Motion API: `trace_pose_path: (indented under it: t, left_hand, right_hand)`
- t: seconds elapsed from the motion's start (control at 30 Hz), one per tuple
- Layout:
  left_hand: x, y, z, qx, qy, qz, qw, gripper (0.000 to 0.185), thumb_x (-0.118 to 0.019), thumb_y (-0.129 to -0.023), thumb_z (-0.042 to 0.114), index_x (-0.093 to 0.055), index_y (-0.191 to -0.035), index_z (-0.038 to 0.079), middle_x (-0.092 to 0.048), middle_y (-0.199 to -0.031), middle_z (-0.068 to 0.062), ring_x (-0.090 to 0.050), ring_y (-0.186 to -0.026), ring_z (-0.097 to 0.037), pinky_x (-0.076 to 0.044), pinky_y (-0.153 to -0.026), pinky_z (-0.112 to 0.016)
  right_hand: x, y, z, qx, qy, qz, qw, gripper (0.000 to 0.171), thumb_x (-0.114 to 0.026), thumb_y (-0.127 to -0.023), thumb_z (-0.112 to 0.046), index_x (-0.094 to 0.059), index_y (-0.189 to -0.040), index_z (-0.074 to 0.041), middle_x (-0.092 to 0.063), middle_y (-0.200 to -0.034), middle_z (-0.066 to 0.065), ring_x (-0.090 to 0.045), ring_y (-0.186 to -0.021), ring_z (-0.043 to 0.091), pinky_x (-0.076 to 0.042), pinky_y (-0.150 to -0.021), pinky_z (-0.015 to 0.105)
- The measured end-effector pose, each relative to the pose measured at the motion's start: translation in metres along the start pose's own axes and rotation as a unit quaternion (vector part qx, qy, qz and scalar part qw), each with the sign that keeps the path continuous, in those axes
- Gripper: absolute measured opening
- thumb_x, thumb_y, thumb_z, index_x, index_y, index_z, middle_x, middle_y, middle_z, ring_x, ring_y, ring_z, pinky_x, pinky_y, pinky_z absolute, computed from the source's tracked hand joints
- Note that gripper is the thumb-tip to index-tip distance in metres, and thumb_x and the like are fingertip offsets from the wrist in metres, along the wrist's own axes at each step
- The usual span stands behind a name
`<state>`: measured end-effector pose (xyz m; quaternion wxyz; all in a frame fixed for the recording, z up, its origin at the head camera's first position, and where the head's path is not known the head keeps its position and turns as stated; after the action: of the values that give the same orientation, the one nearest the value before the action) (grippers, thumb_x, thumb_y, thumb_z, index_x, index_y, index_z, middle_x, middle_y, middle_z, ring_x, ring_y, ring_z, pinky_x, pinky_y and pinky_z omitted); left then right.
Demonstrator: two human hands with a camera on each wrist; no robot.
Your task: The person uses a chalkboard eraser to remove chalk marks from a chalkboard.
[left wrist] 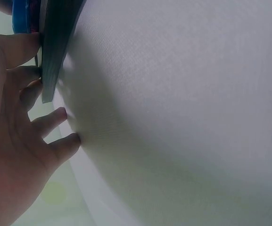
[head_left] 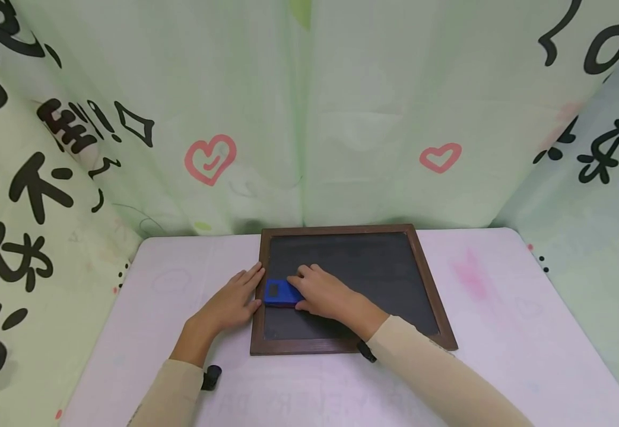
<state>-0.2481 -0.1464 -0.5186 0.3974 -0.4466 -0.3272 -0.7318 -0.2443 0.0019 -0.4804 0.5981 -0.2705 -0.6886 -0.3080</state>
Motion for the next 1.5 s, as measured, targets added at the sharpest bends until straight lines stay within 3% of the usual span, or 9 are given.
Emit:
trace_pose_path:
  t: [0.4, 0.9, 1.5]
  left_hand:
    - [0.0, -0.002, -0.001, 0.006, -0.004, -0.001, 1.0, 0.069, -0.057, -0.104, 0.024, -0.028, -0.164, 0.006, -0.02, -0.173, -0.011, -0.027, -0.154, -0.046, -0.029, -0.124, -0.06]
    - [0.0, 0.0, -0.001, 0.001, 0.002, -0.002, 1.0, 0.069, -0.056, -0.105, 0.023, -0.026, -0.164, 0.004, -0.019, -0.173, -0.012, -0.026, -0.154, -0.048, -0.028, -0.124, -0.06]
    - [-0.001, -0.001, 0.001, -0.001, 0.012, -0.005, 0.9999, 0.069, -0.056, -0.105, 0.023, -0.026, -0.164, 0.003, -0.019, -0.173, -0.013, -0.024, -0.155, -0.047, -0.026, -0.126, -0.059]
  right_hand:
    - [-0.004, 0.01, -0.008, 0.035, -0.004, -0.027, 0.999, 0.062, -0.075, -0.096, -0.037, -0.056, -0.15, -0.012, -0.062, -0.135, 0.009, -0.059, -0.116, 0.024, -0.057, -0.098, 0.032]
    - [-0.006, 0.044, -0.024, 0.101, 0.061, -0.014, 0.993, 0.059, -0.075, -0.096, -0.039, -0.059, -0.148, -0.019, -0.063, -0.13, 0.004, -0.058, -0.109, 0.018, -0.056, -0.093, 0.026]
    - [-0.007, 0.103, 0.043, 0.036, -0.037, 0.005, 0.999, 0.062, -0.081, -0.091, -0.031, -0.061, -0.145, -0.012, -0.062, -0.129, 0.008, -0.058, -0.109, 0.022, -0.058, -0.089, 0.034]
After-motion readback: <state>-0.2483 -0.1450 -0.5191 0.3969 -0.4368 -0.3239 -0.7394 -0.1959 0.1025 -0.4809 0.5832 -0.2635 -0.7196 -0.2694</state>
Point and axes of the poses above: each hand's wrist, its own y-axis away from the middle knuckle, its own x-axis out of the back of the hand, z = x × y, the point moved 9 cm from there along -y, towards the middle knuckle
